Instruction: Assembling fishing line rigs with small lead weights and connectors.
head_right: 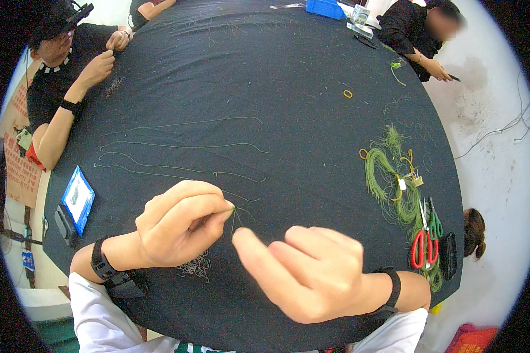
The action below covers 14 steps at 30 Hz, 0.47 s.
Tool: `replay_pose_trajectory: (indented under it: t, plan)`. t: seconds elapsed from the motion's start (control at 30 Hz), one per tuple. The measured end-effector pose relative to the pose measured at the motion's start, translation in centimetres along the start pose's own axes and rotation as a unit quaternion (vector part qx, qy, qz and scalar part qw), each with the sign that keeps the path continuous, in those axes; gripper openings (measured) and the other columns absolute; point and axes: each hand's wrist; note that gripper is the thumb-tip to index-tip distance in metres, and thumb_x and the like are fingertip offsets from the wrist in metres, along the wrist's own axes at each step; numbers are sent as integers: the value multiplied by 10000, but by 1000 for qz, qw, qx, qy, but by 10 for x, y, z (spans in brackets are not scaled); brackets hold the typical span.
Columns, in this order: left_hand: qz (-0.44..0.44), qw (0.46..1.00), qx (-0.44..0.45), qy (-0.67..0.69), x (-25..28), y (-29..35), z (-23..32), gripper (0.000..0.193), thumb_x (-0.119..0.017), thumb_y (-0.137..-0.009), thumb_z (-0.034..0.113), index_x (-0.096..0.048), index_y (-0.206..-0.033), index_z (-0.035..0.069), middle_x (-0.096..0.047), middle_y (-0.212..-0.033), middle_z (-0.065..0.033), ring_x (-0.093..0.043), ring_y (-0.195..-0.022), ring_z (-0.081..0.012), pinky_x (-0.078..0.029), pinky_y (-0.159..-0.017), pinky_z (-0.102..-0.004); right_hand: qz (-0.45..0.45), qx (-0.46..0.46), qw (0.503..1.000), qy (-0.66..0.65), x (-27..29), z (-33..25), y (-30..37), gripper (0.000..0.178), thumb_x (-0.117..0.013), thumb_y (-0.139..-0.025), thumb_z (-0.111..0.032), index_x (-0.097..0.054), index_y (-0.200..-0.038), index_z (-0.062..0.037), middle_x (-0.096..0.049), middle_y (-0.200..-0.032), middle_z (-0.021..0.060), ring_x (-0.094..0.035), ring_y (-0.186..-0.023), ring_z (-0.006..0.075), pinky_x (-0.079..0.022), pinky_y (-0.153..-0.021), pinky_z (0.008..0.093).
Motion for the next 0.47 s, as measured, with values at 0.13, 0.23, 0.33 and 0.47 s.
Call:
replay_pose_trajectory:
  t: [0.13,0.23,0.33,0.47]
  plan:
    - [-25,999,-4,33,1,-1,2,218,-672,-686,-106,-626,-887,-33,-630,-827,-138,-620,-637,-193,-486,-499,-254,70,-52,996,-25,-2,8,-3,293,-716,-612,3,-677,-901,10,-470,-517,-18,-389,-391,89,-319,-358,229]
    - [-20,999,-8,43,0,1,1,211,-672,-689,-104,-624,-883,-36,-630,-814,-139,-621,-634,-190,-489,-501,-254,59,-85,993,-56,-2,12,-9,245,-737,-652,25,-672,-888,20,-502,-516,8,-424,-385,116,-332,-361,250]
    - [-26,997,-5,70,0,-1,2,210,-674,-690,-100,-624,-881,-29,-630,-810,-139,-621,-629,-199,-487,-496,-255,62,-113,989,-71,-4,17,-8,203,-727,-681,31,-671,-876,8,-545,-541,43,-470,-397,139,-347,-369,258]
    - [-49,996,11,69,5,-4,8,182,-667,-722,-79,-628,-887,-14,-636,-825,-137,-624,-624,-209,-486,-493,-254,58,-156,979,-118,-6,21,-9,191,-718,-711,17,-678,-892,-30,-596,-599,78,-544,-443,159,-394,-404,256]
Point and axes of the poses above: each hand's wrist, its own y-axis away from the middle knuckle, its own x-axis out of the back of the hand, z = x × y
